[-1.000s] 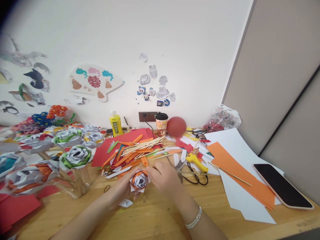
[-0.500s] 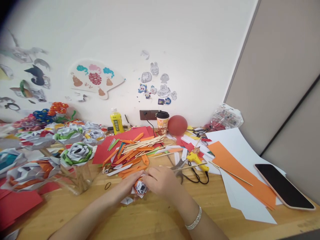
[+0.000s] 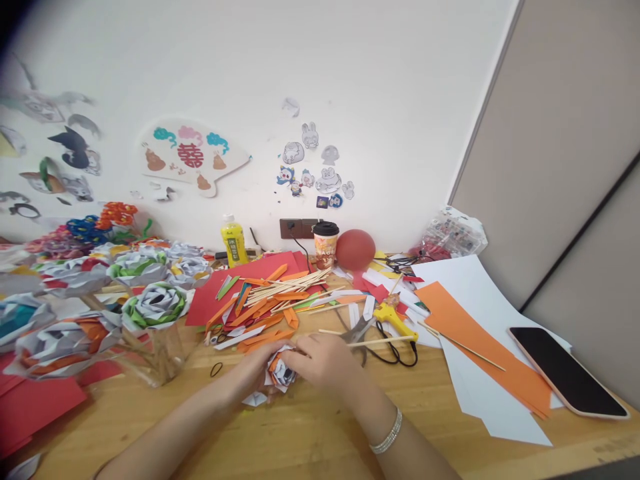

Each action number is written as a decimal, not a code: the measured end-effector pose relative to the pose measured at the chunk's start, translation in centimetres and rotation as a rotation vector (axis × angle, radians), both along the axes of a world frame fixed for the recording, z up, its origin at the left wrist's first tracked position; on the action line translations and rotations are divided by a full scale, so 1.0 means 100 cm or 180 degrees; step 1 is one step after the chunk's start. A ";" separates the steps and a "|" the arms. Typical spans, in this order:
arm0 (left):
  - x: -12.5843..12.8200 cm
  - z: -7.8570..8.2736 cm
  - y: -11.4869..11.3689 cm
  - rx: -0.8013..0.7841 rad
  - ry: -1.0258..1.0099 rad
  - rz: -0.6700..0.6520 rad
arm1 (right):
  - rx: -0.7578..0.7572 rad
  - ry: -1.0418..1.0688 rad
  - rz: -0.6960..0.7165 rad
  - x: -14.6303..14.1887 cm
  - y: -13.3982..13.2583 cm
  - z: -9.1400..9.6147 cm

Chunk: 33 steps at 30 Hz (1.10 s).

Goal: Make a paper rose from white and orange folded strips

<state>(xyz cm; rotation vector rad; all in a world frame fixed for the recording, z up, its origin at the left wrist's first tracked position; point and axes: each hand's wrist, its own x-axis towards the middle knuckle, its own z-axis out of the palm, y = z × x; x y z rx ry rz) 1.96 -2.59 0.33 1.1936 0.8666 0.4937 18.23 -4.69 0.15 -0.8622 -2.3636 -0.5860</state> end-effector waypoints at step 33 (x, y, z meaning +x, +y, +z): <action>-0.009 -0.019 0.007 0.0620 0.0062 -0.0307 | 0.0128 -0.0124 0.0084 0.003 -0.002 -0.001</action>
